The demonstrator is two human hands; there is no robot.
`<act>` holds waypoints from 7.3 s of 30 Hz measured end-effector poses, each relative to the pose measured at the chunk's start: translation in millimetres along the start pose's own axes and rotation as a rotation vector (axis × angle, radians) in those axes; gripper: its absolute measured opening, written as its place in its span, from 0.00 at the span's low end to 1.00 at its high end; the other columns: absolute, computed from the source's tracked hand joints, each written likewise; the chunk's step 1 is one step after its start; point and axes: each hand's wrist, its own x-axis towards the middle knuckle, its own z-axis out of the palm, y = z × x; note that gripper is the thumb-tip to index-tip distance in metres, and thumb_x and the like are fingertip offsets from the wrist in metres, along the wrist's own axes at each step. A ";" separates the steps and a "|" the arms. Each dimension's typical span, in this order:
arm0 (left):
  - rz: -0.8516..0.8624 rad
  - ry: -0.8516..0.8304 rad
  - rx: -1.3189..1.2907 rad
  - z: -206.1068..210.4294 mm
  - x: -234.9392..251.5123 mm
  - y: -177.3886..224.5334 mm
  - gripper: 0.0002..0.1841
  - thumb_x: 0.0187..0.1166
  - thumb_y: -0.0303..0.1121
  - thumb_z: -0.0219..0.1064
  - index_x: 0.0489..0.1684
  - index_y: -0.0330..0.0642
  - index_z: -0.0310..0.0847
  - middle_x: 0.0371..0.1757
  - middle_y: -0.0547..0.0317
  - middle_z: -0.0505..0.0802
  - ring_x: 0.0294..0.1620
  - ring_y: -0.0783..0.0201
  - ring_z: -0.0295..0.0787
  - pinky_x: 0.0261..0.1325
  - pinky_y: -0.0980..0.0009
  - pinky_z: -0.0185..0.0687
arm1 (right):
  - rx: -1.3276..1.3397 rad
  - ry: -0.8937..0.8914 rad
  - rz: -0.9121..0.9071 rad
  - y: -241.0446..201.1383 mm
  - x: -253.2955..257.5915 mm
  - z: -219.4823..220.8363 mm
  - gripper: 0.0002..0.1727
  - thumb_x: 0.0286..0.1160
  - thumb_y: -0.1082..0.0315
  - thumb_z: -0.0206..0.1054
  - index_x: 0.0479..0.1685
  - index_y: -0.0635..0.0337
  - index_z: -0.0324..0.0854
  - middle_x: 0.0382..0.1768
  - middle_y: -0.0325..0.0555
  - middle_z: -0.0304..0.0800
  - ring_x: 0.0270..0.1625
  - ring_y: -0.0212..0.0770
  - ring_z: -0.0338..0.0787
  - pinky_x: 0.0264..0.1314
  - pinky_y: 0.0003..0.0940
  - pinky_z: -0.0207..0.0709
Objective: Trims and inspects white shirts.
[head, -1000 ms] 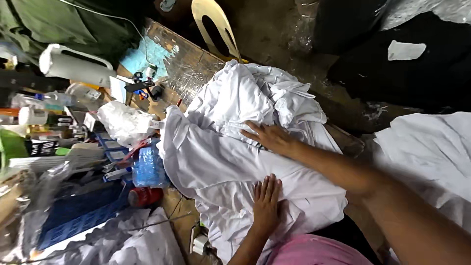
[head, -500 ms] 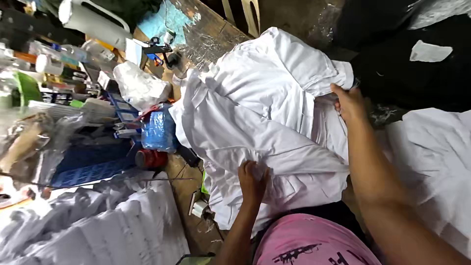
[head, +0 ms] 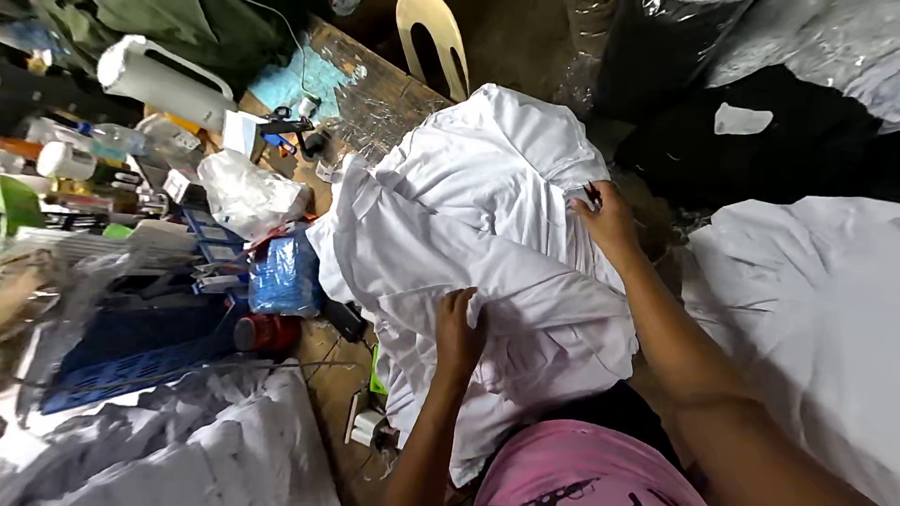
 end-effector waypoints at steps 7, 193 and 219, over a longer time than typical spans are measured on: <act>0.151 -0.163 -0.183 53.1 100.8 70.1 0.14 0.79 0.29 0.69 0.57 0.29 0.88 0.58 0.35 0.89 0.57 0.46 0.89 0.59 0.54 0.86 | 0.158 -0.157 0.167 19.1 66.0 26.8 0.20 0.82 0.65 0.68 0.58 0.77 0.82 0.55 0.72 0.88 0.61 0.65 0.87 0.68 0.63 0.75; 0.230 -0.098 -0.069 -10.2 33.8 -36.9 0.07 0.81 0.27 0.67 0.45 0.32 0.88 0.59 0.41 0.90 0.62 0.49 0.88 0.70 0.52 0.81 | -0.084 -0.572 -0.296 -67.6 -98.9 62.2 0.17 0.84 0.68 0.66 0.62 0.73 0.80 0.54 0.65 0.89 0.54 0.59 0.91 0.62 0.58 0.83; 0.092 0.021 -0.309 -6.9 -18.5 -26.0 0.08 0.84 0.23 0.61 0.43 0.25 0.84 0.61 0.37 0.88 0.61 0.48 0.88 0.67 0.53 0.83 | -0.279 -0.460 -0.538 -82.3 -109.1 94.0 0.10 0.79 0.73 0.69 0.52 0.72 0.86 0.46 0.66 0.90 0.48 0.64 0.93 0.52 0.59 0.86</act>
